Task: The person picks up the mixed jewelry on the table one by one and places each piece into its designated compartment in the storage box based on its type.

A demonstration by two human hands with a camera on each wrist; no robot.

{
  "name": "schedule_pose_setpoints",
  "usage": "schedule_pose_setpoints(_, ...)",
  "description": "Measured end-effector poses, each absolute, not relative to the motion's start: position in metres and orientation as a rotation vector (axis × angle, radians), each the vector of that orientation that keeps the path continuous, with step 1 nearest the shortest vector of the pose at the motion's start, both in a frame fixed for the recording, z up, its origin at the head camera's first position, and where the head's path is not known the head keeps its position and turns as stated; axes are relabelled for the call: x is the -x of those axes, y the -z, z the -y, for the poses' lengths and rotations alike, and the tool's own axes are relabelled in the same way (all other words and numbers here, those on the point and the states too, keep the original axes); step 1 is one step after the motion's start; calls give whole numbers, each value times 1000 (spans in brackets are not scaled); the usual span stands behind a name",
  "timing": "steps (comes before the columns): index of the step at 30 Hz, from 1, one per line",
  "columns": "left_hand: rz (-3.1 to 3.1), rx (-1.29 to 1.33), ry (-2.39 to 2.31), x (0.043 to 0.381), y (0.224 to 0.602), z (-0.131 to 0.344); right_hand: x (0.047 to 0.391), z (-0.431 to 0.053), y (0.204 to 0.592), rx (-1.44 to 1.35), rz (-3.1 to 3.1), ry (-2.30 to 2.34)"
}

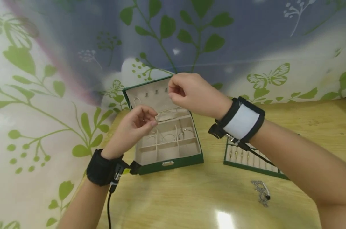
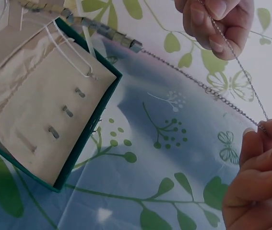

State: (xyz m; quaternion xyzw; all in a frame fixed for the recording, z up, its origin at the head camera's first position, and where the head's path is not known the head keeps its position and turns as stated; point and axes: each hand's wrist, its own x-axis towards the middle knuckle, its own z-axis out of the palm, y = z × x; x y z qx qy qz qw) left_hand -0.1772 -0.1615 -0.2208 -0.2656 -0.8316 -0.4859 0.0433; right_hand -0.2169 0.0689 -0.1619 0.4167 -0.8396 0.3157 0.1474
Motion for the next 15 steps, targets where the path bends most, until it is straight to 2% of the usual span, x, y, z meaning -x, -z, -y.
schedule_pose_setpoints(8, 2623, 584, 1485, 182, 231, 181, 241, -37, 158, -1292, 2431, -811)
schedule_pose_setpoints(15, 2740, 237, 1535, 176, 273, 204, 264, -16, 171, -1297, 2562, -803)
